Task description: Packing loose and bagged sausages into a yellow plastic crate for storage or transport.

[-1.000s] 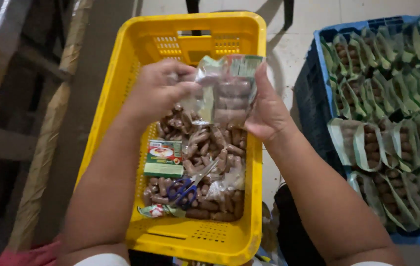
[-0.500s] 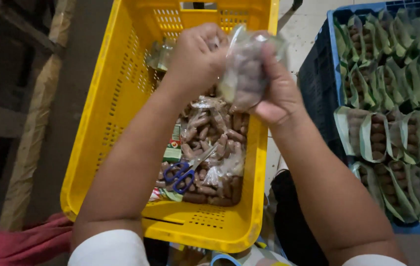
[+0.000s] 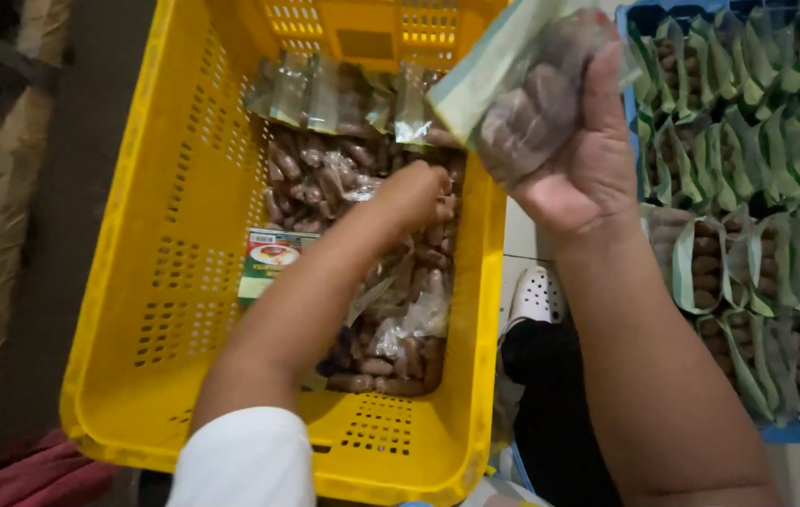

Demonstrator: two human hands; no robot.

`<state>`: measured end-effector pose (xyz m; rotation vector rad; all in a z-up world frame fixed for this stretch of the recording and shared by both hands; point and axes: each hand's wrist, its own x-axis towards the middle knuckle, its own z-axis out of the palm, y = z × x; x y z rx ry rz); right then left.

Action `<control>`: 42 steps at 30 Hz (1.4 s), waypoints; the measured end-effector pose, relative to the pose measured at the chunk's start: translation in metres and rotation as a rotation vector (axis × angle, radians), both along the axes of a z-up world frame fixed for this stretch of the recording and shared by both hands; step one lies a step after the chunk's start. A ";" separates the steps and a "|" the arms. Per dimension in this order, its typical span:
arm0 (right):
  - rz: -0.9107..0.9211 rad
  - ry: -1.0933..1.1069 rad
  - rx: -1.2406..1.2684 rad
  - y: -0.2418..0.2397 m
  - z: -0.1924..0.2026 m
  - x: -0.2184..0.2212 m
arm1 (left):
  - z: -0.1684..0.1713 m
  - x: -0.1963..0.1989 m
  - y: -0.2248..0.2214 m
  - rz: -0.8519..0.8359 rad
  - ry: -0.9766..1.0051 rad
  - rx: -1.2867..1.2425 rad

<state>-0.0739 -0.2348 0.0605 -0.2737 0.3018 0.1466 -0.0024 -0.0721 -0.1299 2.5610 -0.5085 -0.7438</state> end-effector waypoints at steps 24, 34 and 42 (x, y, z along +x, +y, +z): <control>0.248 -0.102 -0.373 0.068 0.017 -0.042 | 0.225 -0.095 0.094 0.589 -0.345 -1.201; 0.308 -0.076 -0.380 0.076 -0.021 -0.037 | 0.213 -0.092 0.085 0.654 -0.366 -0.967; 0.310 -0.132 -0.389 0.078 -0.056 -0.031 | 0.197 -0.099 0.074 0.590 -0.515 -0.792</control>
